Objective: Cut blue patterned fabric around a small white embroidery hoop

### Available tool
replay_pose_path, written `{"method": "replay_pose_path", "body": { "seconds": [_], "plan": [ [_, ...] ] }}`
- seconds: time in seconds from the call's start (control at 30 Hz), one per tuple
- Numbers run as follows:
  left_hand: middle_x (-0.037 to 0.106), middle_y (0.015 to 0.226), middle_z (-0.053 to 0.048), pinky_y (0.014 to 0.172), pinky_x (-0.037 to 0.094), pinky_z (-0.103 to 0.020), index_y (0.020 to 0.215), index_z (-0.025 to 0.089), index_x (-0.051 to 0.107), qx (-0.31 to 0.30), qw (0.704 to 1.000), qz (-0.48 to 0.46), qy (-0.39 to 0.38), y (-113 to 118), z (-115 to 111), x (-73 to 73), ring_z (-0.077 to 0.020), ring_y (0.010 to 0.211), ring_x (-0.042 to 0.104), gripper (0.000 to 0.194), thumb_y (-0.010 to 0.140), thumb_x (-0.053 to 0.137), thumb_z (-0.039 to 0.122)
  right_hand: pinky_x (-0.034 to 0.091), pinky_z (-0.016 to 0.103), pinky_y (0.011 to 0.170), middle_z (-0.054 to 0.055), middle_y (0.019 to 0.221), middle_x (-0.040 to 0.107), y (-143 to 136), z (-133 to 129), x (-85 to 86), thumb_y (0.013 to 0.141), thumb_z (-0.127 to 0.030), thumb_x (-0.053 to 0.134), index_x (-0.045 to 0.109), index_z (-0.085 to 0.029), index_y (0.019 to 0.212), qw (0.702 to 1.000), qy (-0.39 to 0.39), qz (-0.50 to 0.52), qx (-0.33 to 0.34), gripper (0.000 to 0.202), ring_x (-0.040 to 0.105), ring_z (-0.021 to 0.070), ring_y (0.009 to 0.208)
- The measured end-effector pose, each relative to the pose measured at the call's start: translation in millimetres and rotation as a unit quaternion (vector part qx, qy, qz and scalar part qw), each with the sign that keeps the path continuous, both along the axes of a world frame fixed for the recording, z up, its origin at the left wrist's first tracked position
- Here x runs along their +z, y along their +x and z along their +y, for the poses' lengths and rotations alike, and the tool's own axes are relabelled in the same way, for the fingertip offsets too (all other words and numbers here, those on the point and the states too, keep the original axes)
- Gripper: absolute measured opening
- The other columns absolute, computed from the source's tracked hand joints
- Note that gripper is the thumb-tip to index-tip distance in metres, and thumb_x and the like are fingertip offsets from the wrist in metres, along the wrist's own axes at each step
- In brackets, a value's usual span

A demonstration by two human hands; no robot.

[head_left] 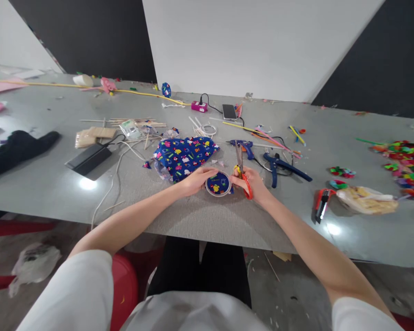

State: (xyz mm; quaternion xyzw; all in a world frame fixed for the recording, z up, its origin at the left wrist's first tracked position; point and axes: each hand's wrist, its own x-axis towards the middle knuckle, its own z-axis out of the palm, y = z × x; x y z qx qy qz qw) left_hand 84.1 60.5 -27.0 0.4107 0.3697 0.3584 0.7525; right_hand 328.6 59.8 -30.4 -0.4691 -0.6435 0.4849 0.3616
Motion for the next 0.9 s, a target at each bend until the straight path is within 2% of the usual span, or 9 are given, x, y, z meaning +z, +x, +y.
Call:
{"method": "replay_pose_path", "body": {
  "seconds": [0.17,0.4,0.47,0.63,0.8,0.9],
  "plan": [
    [0.074,0.095,-0.006,0.071,0.053,-0.024,0.103,0.015,0.077,-0.012,1.0,0.027,-0.007,-3.1,-1.0,8.6,-0.0135,0.079,0.067,0.031,0.087,0.083,0.041,0.039,0.03,0.063,-0.005,0.072,0.05,-1.2,-0.9,2.8,0.077,-0.052,0.086,0.052,-0.024,0.082,1.0,0.003,-0.005,0.0,0.044,0.046,0.0139,0.063],
    [0.072,0.091,-0.006,0.057,0.049,-0.021,0.111,0.015,0.073,-0.083,0.996,0.019,0.026,-7.8,0.1,10.1,-0.013,0.068,0.067,0.04,0.088,0.08,0.047,0.039,0.03,0.064,-0.004,0.072,0.051,-6.6,-5.0,10.7,0.076,-0.055,0.085,0.054,-0.023,0.08,0.999,0.018,-0.034,-0.012,0.045,0.046,0.0141,0.064],
    [0.074,0.095,-0.008,0.057,0.052,-0.022,0.115,0.015,0.07,-0.1,0.995,0.007,0.019,-9.5,1.2,9.4,-0.015,0.07,0.07,0.04,0.09,0.078,0.045,0.039,0.03,0.064,-0.004,0.072,0.051,-6.9,-5.5,11.0,0.076,-0.055,0.084,0.054,-0.023,0.081,0.999,0.016,-0.036,-0.012,0.044,0.047,0.0142,0.065],
    [0.079,0.104,-0.016,0.059,0.06,-0.032,0.126,0.019,0.06,-0.198,0.98,-0.026,0.005,-12.4,0.5,13.7,-0.0278,0.074,0.08,0.039,0.099,0.064,0.047,0.04,0.03,0.064,-0.004,0.072,0.053,-6.9,-6.9,12.5,0.076,-0.055,0.085,0.055,-0.023,0.083,1.0,0.008,-0.021,-0.019,0.044,0.047,0.0136,0.064],
    [0.08,0.1,-0.018,0.058,0.058,-0.031,0.12,0.016,0.063,-0.192,0.981,-0.013,0.013,-11.5,-0.4,12.9,-0.0279,0.072,0.08,0.04,0.099,0.063,0.051,0.043,0.03,0.064,-0.004,0.072,0.054,-9.4,-9.1,14.9,0.076,-0.057,0.084,0.056,-0.023,0.083,1.0,0.003,-0.02,-0.02,0.045,0.05,0.0143,0.064],
    [0.079,0.091,-0.016,0.059,0.057,-0.029,0.107,0.013,0.071,-0.16,0.987,0.019,0.011,-10.7,0.8,8.7,-0.0238,0.07,0.077,0.045,0.096,0.067,0.057,0.045,0.03,0.063,-0.004,0.071,0.056,-10.4,-9.5,14.6,0.076,-0.056,0.085,0.056,-0.023,0.083,1.0,-0.006,-0.017,-0.019,0.044,0.052,0.0148,0.063]
  ]
}}
